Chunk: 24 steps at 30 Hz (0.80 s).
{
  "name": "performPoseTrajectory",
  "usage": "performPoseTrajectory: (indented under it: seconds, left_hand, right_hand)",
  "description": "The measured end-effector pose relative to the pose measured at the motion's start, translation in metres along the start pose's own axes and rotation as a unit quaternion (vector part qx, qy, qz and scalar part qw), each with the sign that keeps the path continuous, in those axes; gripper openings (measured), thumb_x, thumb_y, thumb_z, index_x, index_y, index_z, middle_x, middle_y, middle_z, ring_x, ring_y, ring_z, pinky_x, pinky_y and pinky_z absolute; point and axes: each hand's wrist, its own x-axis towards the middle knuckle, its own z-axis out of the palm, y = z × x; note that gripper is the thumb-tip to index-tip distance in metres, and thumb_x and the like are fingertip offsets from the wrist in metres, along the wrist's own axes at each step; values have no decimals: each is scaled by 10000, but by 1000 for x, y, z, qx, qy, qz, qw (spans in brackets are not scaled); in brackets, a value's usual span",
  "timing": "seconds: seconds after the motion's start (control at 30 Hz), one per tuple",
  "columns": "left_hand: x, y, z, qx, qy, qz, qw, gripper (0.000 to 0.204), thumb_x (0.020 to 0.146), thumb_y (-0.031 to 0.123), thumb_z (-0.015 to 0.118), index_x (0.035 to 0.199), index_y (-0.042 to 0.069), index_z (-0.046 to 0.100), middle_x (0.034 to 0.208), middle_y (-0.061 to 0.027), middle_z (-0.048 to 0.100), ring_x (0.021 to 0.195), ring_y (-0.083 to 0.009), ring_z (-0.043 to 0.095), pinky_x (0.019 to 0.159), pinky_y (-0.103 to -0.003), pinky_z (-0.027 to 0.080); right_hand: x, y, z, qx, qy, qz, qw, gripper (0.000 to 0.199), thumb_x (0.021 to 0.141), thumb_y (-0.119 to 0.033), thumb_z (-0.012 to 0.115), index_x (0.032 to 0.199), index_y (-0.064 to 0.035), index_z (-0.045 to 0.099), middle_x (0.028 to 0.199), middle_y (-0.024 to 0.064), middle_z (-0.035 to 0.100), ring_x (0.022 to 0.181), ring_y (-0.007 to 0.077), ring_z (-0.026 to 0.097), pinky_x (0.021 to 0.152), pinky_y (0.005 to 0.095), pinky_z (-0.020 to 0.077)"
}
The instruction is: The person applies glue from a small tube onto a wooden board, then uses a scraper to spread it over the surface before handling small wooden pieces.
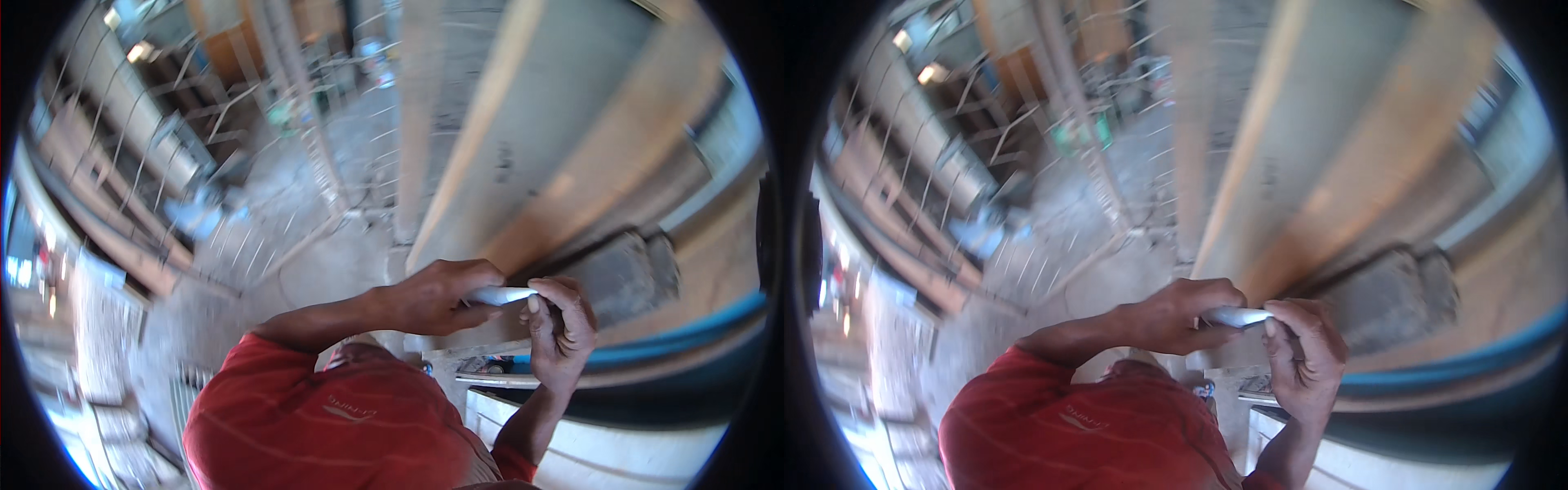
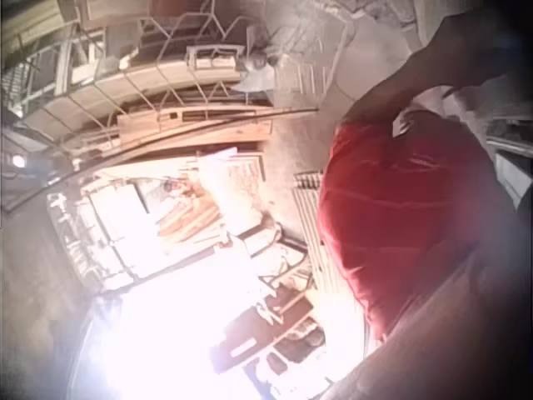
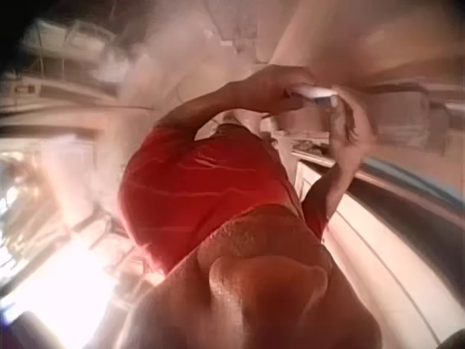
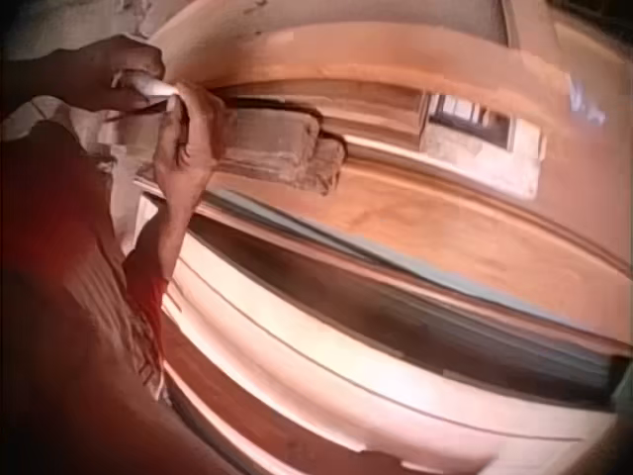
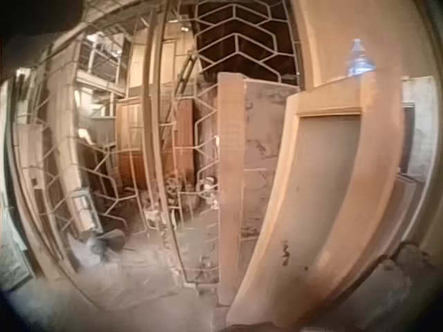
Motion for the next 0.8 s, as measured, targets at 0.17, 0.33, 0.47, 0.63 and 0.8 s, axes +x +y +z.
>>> performPoseTrajectory:
  seconds: [0.17, 0.33, 0.47, 0.63, 0.8]
  left_hand:
    - [-108, -28, -10, 86, 135, -76, 984, 337, 882, 104, 754, 1145, 56, 547, 979, -137, 657, 827, -361, 710, 678, -441, 582]
    - [-217, -27, -53, 220, 185, -165, 943, 338, 902, 160, 748, 1155, 63, 545, 950, -137, 656, 815, -367, 694, 670, -466, 574]
    - [-306, -21, -87, 141, 229, -190, 944, 302, 962, 265, 697, 1131, 64, 549, 934, -154, 653, 837, -388, 690, 684, -496, 546]
    - [-403, -5, -113, -114, 295, -186, 930, 255, 1026, 269, 645, 1069, 26, 581, 888, -156, 668, 825, -347, 694, 702, -458, 517]
    - [-470, 12, -123, -224, 336, -175, 898, 182, 1042, 194, 619, 1083, 16, 615, 889, -131, 665, 805, -262, 680, 702, -399, 505]
  right_hand:
    - [-28, 23, 120, 75, -152, 246, 954, 180, 977, -165, 707, 997, 2, 642, 734, 29, 601, 661, 73, 558, 576, 261, 462]
    - [-36, 0, 224, 73, -295, 189, 934, 293, 1025, -241, 644, 862, -2, 600, 641, 22, 500, 611, 97, 442, 538, 311, 377]
    - [-51, -20, 307, 98, -390, 145, 904, 355, 1062, -227, 575, 784, -14, 522, 636, 13, 413, 623, 106, 389, 554, 324, 348]
    - [-73, -72, 389, 130, -502, 84, 851, 295, 1061, -147, 518, 800, -13, 491, 689, 29, 412, 637, 129, 391, 566, 320, 339]
    - [-67, -108, 451, 151, -621, -26, 769, 189, 985, -140, 597, 862, 1, 568, 686, 110, 497, 589, 237, 498, 559, 378, 411]
